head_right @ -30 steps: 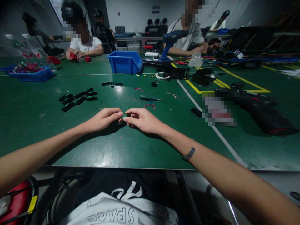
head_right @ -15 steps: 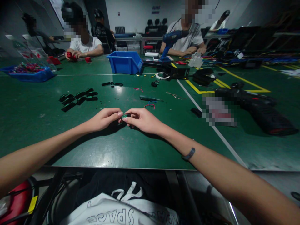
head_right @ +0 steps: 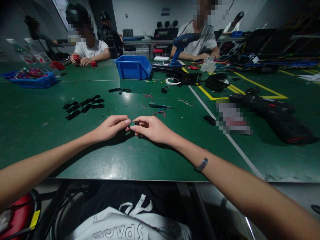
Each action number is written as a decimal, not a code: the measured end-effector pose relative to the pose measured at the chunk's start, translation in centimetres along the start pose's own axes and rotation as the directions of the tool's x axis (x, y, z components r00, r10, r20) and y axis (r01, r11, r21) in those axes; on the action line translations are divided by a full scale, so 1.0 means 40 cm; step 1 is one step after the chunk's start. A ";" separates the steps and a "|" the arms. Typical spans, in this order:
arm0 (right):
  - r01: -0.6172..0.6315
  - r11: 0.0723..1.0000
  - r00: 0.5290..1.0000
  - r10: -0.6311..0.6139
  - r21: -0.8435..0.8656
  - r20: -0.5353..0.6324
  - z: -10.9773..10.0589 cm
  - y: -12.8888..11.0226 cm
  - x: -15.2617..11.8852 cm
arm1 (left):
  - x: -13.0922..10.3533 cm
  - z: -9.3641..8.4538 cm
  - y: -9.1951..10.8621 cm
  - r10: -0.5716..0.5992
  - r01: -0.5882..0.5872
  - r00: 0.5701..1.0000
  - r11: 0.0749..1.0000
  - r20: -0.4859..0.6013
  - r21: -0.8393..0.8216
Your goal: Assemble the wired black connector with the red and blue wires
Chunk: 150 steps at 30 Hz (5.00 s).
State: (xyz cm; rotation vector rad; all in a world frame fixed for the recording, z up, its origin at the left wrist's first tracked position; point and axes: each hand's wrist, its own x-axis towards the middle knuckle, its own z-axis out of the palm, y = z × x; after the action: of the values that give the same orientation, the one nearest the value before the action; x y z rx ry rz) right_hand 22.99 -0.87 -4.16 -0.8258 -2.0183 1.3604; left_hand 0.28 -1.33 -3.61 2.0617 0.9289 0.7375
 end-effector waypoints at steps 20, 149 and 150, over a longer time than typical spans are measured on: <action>0.003 1.000 1.000 -0.004 0.011 0.008 0.000 -0.015 -0.001 | 0.000 0.001 0.004 0.018 -0.017 1.000 0.999 -0.025 0.043; 0.397 0.763 0.773 -0.578 -0.510 -0.263 0.015 -0.048 -0.022 | -0.002 0.002 -0.004 0.038 -0.037 0.999 0.999 0.025 -0.017; 0.376 0.774 0.778 -0.562 -0.509 -0.281 0.015 -0.047 -0.020 | -0.002 0.002 -0.004 0.036 -0.036 0.999 0.999 0.026 -0.020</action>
State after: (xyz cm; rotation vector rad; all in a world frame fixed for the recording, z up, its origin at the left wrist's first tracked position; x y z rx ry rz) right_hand 22.74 -2.37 -2.68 -0.6333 -1.9990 0.3995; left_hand 0.25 -1.36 -3.79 2.0708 0.8685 0.7337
